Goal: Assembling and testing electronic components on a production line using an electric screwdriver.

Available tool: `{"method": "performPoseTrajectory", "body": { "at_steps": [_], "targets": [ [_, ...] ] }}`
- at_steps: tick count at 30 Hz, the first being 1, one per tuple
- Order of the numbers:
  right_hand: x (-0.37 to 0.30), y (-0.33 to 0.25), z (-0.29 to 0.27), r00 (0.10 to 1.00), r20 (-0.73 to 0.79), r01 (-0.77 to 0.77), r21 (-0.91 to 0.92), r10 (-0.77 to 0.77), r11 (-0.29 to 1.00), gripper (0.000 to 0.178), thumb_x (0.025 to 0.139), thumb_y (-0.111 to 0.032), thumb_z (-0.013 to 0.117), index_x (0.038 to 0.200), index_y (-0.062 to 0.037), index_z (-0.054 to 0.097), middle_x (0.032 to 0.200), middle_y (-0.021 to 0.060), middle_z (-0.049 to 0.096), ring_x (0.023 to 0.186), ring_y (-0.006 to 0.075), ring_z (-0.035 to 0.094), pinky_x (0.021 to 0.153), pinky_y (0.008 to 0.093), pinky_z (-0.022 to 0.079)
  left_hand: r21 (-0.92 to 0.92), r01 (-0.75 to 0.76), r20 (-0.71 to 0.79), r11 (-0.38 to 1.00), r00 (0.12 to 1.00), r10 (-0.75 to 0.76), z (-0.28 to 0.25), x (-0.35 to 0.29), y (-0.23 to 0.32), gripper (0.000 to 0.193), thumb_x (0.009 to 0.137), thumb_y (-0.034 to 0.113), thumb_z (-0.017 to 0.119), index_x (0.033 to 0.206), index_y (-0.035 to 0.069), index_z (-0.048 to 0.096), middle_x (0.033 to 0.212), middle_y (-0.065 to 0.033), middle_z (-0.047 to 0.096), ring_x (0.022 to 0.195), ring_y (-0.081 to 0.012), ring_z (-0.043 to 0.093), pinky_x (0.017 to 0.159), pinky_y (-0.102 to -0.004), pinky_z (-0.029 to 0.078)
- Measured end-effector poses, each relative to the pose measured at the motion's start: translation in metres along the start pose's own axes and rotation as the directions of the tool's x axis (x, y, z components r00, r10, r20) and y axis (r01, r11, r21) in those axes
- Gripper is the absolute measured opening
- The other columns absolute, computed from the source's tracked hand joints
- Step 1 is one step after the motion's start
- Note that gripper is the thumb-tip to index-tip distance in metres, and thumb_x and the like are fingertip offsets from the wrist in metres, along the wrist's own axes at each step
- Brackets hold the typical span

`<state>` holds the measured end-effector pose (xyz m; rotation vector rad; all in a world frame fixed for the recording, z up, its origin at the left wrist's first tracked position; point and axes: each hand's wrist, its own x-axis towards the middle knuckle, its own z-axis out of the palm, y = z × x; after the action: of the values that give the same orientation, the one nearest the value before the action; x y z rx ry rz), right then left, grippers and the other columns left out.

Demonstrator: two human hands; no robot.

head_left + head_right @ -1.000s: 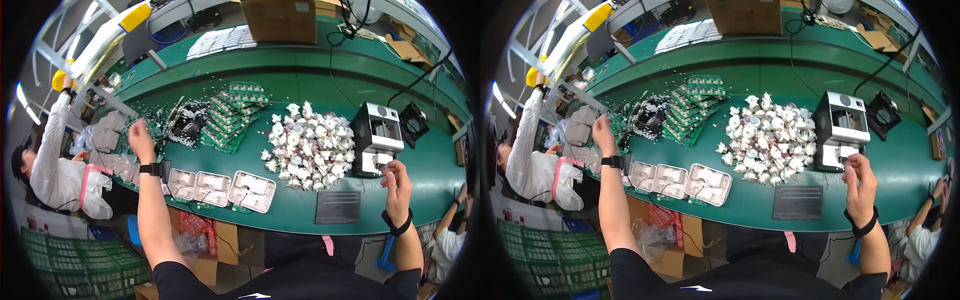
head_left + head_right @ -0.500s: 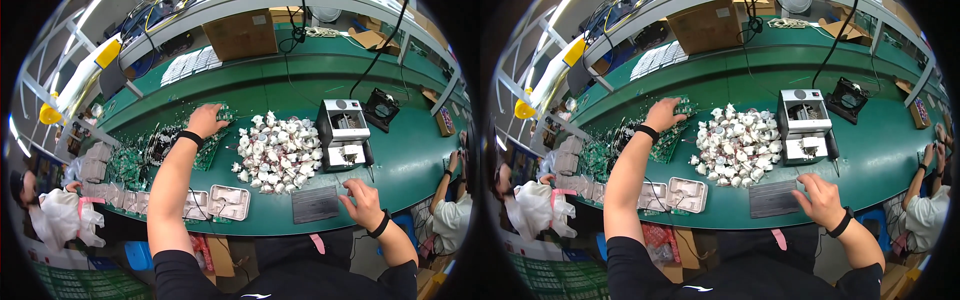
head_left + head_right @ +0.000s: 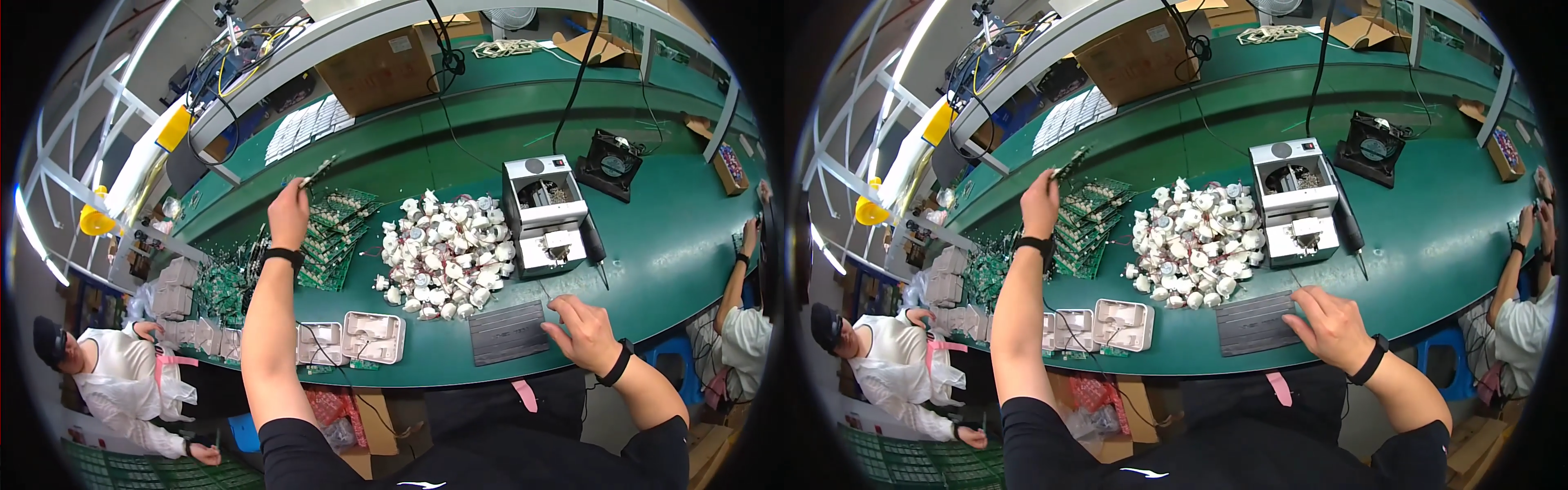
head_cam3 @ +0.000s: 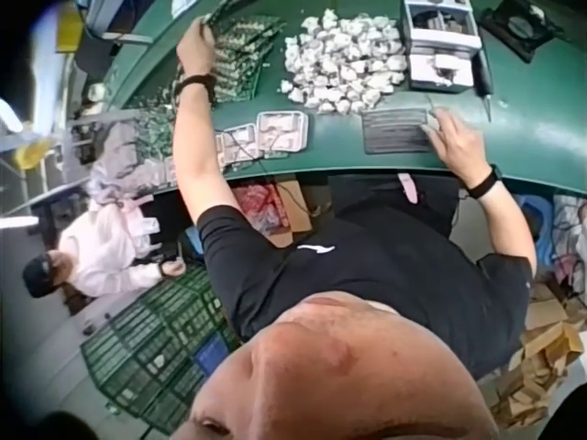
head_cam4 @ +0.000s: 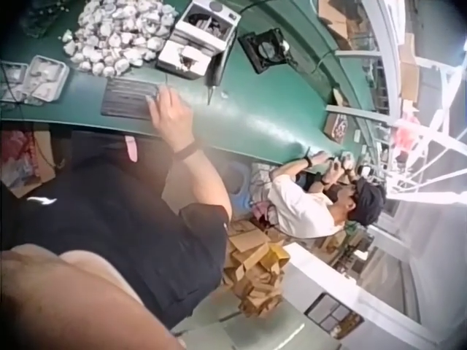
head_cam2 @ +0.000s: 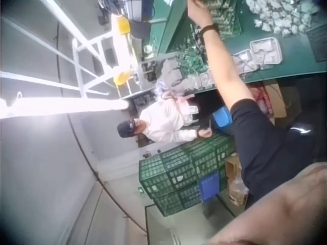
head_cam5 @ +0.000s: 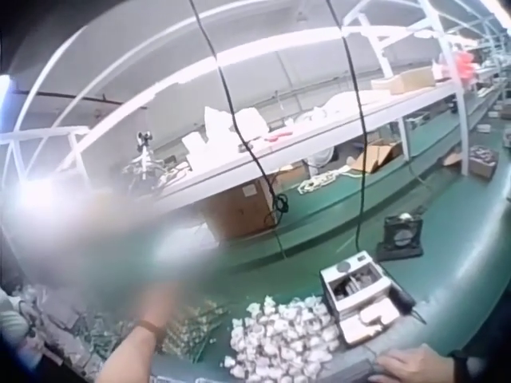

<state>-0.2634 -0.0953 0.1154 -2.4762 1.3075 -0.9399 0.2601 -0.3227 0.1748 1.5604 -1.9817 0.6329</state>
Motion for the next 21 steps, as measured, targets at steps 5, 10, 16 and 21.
{"method": "performPoseTrajectory", "body": {
  "at_steps": [5, 10, 16, 21],
  "targets": [
    [0.0, 0.0, -0.007, 0.999, -0.033, 0.0, 0.048, 0.001, 0.999, 0.03, 0.083, -0.008, 0.079, 0.106, -0.0003, 0.061, 0.096, 0.0117, 0.066, 0.067, 0.0231, 0.066, 0.06, 0.0334, 0.053, -0.097, -0.083, -0.273, 0.992, 0.961, 0.054, -0.063, -0.023, 0.029, 0.03, 0.089, -0.006, 0.062, 0.118, 0.002, 0.067, 0.115, -0.0197, 0.072, 0.105, -0.0368, 0.071, 0.09, -0.0403, 0.058],
    [0.027, -0.012, -0.013, 0.977, -0.136, -0.103, 0.361, 0.162, 0.927, 0.034, 0.085, -0.007, 0.077, 0.114, 0.0001, 0.061, 0.097, 0.0114, 0.065, 0.075, 0.0203, 0.066, 0.068, 0.0302, 0.054, -0.088, -0.436, -0.276, 0.895, 0.874, 0.399, -0.103, -0.07, 0.101, 0.031, 0.088, -0.009, 0.06, 0.117, 0.001, 0.067, 0.116, -0.0189, 0.073, 0.11, -0.0378, 0.071, 0.097, -0.0443, 0.056],
    [0.105, -0.042, -0.032, 0.941, -0.232, 0.286, 0.147, -0.248, 0.947, 0.06, 0.083, -0.028, 0.084, 0.13, -0.0013, 0.057, 0.127, 0.019, 0.061, 0.113, 0.0359, 0.063, 0.095, 0.0418, 0.052, -0.337, -0.696, -0.135, 0.634, 0.703, 0.699, -0.143, -0.115, 0.194, 0.021, 0.089, -0.004, 0.066, 0.109, -0.001, 0.066, 0.113, -0.0179, 0.074, 0.111, -0.0352, 0.071, 0.102, -0.0496, 0.055],
    [0.126, -0.032, -0.02, 0.908, 0.387, 0.112, 0.15, -0.162, 0.982, 0.074, 0.078, -0.038, 0.087, 0.135, -0.0027, 0.056, 0.135, 0.018, 0.059, 0.119, 0.0386, 0.061, 0.102, 0.0446, 0.05, -0.42, -0.774, -0.194, 0.473, 0.586, 0.786, -0.14, -0.136, 0.23, 0.017, 0.091, 0.006, 0.067, 0.107, 0.001, 0.07, 0.118, -0.0147, 0.073, 0.114, -0.0296, 0.07, 0.104, -0.0473, 0.054]
  ]
}}
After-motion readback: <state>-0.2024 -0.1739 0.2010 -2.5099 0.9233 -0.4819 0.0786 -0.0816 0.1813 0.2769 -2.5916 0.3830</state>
